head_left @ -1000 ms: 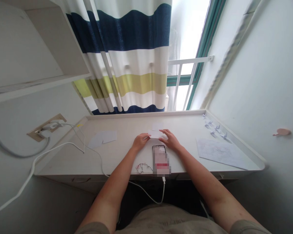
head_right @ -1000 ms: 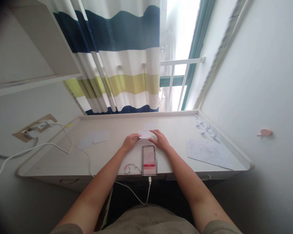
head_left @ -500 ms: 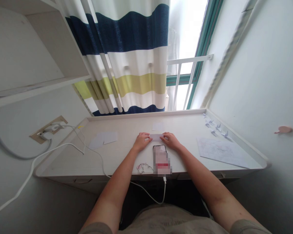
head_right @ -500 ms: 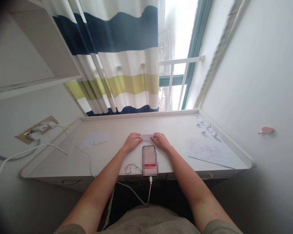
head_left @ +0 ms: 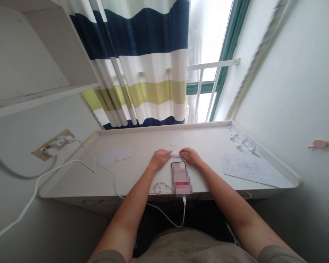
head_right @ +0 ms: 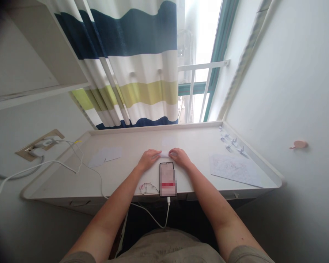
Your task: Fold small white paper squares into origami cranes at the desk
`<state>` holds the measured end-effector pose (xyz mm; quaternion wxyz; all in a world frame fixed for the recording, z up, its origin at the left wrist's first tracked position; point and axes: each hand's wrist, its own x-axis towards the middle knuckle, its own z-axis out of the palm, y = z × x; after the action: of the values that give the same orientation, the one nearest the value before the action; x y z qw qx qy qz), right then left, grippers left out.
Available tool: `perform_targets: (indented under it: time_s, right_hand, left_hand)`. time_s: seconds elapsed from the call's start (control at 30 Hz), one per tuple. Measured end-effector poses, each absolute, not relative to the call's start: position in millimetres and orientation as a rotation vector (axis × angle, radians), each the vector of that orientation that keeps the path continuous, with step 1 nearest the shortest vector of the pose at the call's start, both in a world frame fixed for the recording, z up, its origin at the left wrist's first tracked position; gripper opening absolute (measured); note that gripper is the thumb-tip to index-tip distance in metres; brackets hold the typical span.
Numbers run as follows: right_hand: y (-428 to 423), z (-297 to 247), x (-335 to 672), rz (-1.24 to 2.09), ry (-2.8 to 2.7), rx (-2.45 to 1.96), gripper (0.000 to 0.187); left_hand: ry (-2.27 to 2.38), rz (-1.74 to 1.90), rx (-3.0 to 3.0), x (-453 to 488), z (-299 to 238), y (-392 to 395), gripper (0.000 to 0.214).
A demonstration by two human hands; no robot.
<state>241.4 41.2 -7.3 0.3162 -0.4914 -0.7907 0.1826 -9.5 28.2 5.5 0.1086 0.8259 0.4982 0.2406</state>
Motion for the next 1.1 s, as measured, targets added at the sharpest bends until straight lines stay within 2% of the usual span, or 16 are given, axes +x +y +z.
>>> perform_targets:
  time_s: [0.37,1.1]
  right_hand:
    - [38.9,-7.4,239.8,0.352,-2.178,-1.231,0.014]
    - [39.6,-7.9,235.7,0.293,-2.177,-1.349,0.02]
  left_hand:
    - [1.533,0.521,2.499,-6.9,8.9,25.7,0.038]
    - [1.572,0.502,2.452,-2.9,7.6,29.7,0.044]
